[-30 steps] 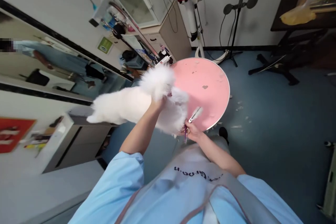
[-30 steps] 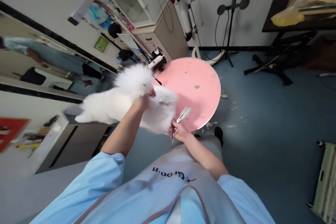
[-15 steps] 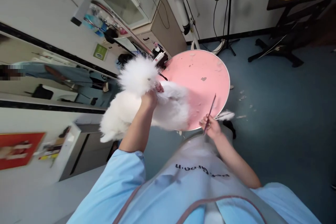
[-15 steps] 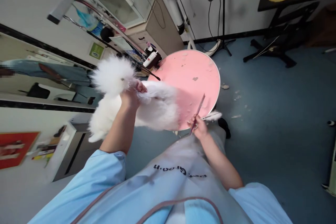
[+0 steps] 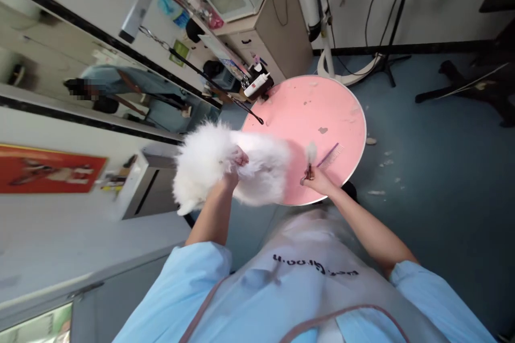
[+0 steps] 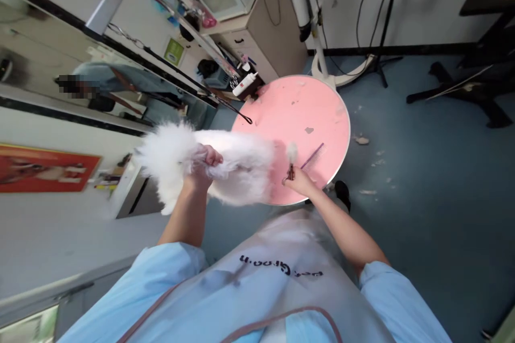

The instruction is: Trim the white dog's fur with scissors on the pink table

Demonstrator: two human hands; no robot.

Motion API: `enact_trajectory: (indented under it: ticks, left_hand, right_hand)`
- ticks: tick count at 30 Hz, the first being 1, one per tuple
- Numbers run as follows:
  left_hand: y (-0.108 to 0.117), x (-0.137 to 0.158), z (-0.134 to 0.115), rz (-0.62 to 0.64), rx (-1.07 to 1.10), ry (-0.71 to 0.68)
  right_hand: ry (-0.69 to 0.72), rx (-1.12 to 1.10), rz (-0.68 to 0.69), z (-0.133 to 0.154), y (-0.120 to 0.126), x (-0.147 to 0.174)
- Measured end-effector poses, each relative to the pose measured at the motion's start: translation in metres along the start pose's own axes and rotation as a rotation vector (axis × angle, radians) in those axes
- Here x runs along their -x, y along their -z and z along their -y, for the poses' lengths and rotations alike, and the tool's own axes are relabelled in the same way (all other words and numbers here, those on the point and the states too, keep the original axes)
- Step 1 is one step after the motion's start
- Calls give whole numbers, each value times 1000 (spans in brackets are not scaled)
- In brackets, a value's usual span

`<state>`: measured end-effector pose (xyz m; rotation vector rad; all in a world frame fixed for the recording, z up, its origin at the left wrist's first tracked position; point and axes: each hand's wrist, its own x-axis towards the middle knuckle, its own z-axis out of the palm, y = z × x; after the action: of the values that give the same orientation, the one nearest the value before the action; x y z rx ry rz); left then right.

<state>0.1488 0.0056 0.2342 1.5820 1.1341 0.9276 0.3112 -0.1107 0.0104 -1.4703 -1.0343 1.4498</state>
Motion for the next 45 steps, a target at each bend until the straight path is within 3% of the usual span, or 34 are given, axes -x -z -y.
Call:
enact_trajectory:
  ticks: [4,8,11,14,19,24,29,34,39,45]
  left_hand:
    - [-3,10,-8,-79,41,-8]
    - [-6,14,-10,-142,45,-16]
    - [-10,14,-9,-173,95,2]
    - [-15,14,-8,-213,122,2]
    - [-15,13,-6,-317,188,-4]
    - [-8,12,1,-404,229,-51]
    - [-8,13,2,-406,240,-63]
    - [-13,15,2,-386,227,-70]
    - [-11,16,4,-412,221,-63]
    - [-9,18,4,-428,218,-47]
  right_hand:
    - [222,603,114,29,-11,-3]
    - [225,835,270,33,-8,-13]
    - [266,861,358,28,-1,-17]
    - [368,891,355,28,4,-19]
    - [244,901,405,29,8,-24]
    - [359,928,350,34,5,-29]
    - [267,938,454,31,10,-30]
    - [364,937,369,38,9,-27]
    - [277,896,438,36,13,-32]
    - [417,901,366,41,15,-36]
